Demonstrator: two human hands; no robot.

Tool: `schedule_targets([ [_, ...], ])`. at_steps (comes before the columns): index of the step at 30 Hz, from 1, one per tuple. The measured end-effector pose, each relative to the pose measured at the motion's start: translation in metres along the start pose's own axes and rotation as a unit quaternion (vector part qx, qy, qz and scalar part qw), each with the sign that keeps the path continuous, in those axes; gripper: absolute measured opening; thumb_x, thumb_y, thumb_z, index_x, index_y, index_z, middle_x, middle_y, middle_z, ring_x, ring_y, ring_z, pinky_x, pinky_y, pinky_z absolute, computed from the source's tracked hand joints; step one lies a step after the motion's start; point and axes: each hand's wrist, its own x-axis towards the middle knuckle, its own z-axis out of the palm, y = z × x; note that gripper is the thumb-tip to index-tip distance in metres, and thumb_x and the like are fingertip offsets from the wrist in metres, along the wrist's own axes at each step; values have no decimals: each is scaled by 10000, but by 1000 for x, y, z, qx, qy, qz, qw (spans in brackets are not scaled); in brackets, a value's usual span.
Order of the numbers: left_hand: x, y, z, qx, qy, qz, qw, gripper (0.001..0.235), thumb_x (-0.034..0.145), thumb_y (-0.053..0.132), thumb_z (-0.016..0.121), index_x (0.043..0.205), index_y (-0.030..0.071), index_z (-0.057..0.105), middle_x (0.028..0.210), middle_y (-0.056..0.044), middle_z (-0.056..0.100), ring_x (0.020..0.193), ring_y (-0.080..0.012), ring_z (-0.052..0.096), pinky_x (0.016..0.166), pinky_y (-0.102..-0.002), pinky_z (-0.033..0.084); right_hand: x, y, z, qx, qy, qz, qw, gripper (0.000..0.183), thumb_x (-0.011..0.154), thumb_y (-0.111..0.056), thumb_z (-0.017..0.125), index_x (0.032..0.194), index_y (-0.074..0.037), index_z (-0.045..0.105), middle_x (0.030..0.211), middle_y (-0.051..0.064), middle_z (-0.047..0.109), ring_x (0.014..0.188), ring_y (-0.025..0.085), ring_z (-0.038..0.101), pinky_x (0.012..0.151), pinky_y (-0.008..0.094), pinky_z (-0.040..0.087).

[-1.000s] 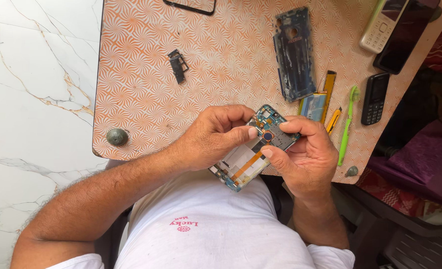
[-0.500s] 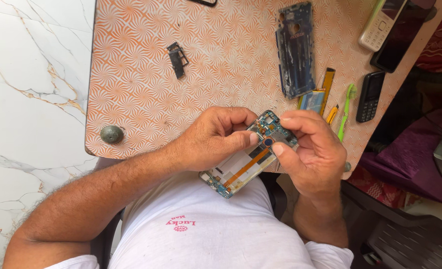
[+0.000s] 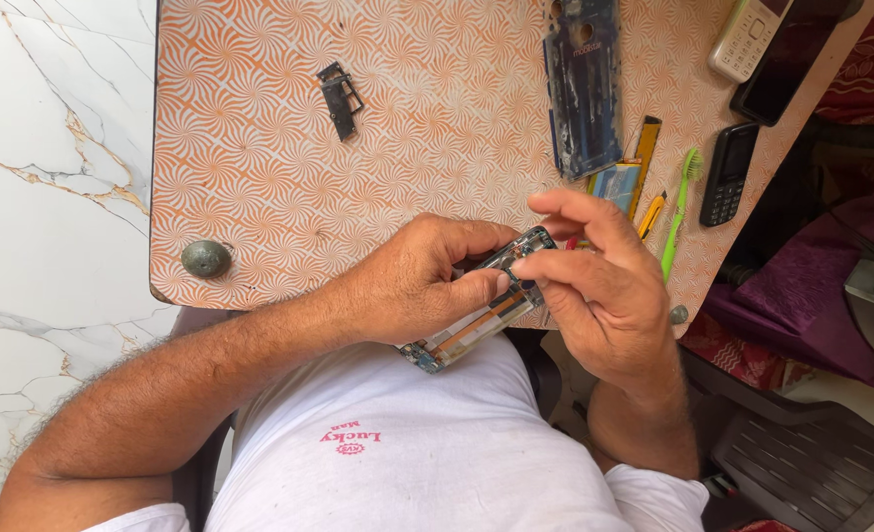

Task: The person disassembles a mobile phone, removing the back cover and battery. They use a yellow plastic pry tool to detach the motherboard from the phone's frame and place it on the table. The person then handles the empty phone frame and the motherboard separately.

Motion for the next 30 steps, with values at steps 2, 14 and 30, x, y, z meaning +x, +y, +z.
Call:
schedule_targets([
  [2,0,-2,-1,-20,-7,14,1000,343,978,120,576,1286,-12,650,1003,-61,767,914,-72,696,823,-265,604,-2,0,2,34,24,2,999,205,906,101,685,1058,-34,712,1367,195,607,1068,193,653,916,274,551],
  [14,2,-12,-3,-166,-79,-20,983,378,957,27,584,1330,-26,622,1052,-67,751,910,-62,664,804,-242,579,-13,7,5,-2,62,-33,998,197,866,24,676,1057,-6,715,1276,222,655,976,191,697,824,274,588],
  [30,1,-11,-2,-103,-44,14,994,639,874,-61,504,1510,-13,476,1251,-133,714,1157,-153,672,1036,-312,554,-15,27,11,31,68,-44,996,328,827,-54,843,1107,-5,679,1263,226,649,1087,240,703,877,298,598],
])
